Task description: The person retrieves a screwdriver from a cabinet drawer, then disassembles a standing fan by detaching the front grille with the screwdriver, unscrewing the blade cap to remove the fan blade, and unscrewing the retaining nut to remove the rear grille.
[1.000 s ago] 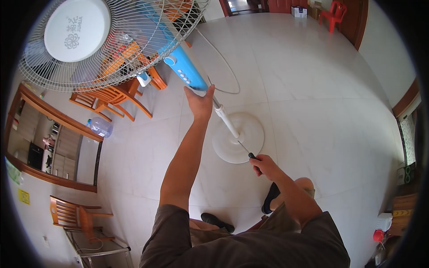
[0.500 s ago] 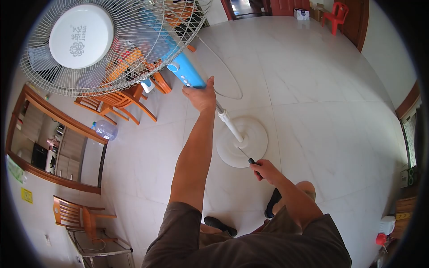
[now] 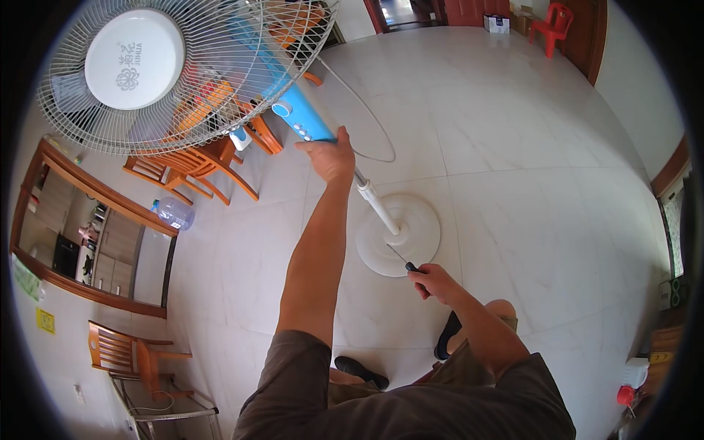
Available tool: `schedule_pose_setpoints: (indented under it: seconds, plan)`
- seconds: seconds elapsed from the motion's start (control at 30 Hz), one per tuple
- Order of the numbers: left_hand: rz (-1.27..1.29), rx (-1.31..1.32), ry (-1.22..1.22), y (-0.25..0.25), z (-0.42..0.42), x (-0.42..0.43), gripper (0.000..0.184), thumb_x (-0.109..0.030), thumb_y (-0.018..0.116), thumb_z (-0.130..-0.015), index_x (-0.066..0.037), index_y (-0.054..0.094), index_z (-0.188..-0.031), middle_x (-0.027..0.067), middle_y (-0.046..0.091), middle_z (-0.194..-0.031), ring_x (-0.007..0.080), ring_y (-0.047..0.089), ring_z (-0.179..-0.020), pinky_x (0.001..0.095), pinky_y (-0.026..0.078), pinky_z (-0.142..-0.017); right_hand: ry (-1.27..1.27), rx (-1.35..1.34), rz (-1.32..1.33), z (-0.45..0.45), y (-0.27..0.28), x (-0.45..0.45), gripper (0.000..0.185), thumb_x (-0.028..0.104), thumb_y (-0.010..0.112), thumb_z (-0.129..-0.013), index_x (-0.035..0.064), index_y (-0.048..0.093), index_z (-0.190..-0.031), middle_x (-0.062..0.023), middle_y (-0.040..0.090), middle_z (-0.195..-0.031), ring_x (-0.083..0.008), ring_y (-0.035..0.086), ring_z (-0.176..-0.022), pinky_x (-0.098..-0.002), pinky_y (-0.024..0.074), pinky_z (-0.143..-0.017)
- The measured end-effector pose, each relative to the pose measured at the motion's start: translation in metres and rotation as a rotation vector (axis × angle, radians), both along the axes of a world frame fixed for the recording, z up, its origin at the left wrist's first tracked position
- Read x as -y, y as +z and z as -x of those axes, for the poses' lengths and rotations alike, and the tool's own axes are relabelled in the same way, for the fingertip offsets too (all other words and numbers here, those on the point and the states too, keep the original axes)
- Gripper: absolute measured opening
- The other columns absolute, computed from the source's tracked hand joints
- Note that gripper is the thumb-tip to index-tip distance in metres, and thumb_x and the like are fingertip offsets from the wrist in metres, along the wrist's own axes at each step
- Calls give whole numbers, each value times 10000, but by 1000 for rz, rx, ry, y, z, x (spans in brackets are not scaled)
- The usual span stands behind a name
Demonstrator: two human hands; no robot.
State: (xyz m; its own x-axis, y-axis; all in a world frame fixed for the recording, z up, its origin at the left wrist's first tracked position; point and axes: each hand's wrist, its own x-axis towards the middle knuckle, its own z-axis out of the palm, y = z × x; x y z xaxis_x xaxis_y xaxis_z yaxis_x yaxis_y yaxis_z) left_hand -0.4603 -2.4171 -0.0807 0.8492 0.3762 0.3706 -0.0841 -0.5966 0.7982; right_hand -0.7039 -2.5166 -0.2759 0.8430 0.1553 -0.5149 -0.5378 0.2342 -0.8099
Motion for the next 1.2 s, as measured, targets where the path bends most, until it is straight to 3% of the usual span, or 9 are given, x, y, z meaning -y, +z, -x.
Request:
schedule_pose_setpoints:
  seconds: [0.23,0.33,0.57,0.67,0.8,0.93,1.03,1.2]
  plan:
    - [216,202,-126,-6,-9,-9,823,-302,827,-608,78,373,-1179,205,544,-1126,331,582,-985,376,460,-875,2,-12,-9,1,11,0,228,232,610,-848,19,554,-786,-31,527,-630,-110,471,-475,-272,402,-434]
    - [165,60,-145,-3,-11,-20,774,-275,831,-596,66,403,-1143,188,574,-1061,304,598,-948,367,466,-849,1,-9,-17,1,14,4,220,230,612,-853,29,549,-788,-29,524,-621,-116,471,-475,-281,396,-453]
    - [130,6,-233,16,5,-37,723,-232,831,-597,56,420,-1119,167,598,-1003,263,612,-889,344,495,-799,38,25,10,-1,14,17,229,227,618,-852,26,544,-773,-35,525,-612,-124,472,-459,-290,381,-437]
    - [227,19,-410,17,7,-54,701,-149,819,-604,47,446,-1165,138,589,-1070,237,594,-954,340,492,-820,117,25,134,-4,10,18,266,243,618,-843,11,549,-733,-38,520,-592,-119,477,-457,-282,375,-409]
    - [304,-38,-578,25,13,-86,669,-138,802,-627,39,459,-1173,127,576,-1092,225,568,-1007,338,467,-870,261,119,261,-1,-6,14,297,280,644,-818,0,565,-756,-50,533,-593,-132,484,-446,-282,392,-404]
    - [430,-65,-694,22,22,-138,665,-128,793,-637,37,464,-1191,120,567,-1100,229,562,-1013,340,455,-896,666,231,570,21,-9,-6,335,332,652,-804,5,593,-841,-52,573,-670,-133,512,-502,-279,450,-468]
    - [544,-56,-782,10,38,-175,651,-123,769,-649,24,451,-1198,105,548,-1084,233,548,-1025,359,444,-916,841,175,576,35,-9,-17,351,352,657,-799,9,597,-848,-53,581,-682,-135,524,-520,-276,461,-483]
    - [613,-159,-860,18,49,-205,664,-101,760,-645,-10,438,-1218,94,543,-1121,237,529,-1083,371,419,-956,850,103,521,12,-8,6,344,336,660,-795,-2,599,-816,-56,571,-642,-133,527,-508,-269,456,-479]
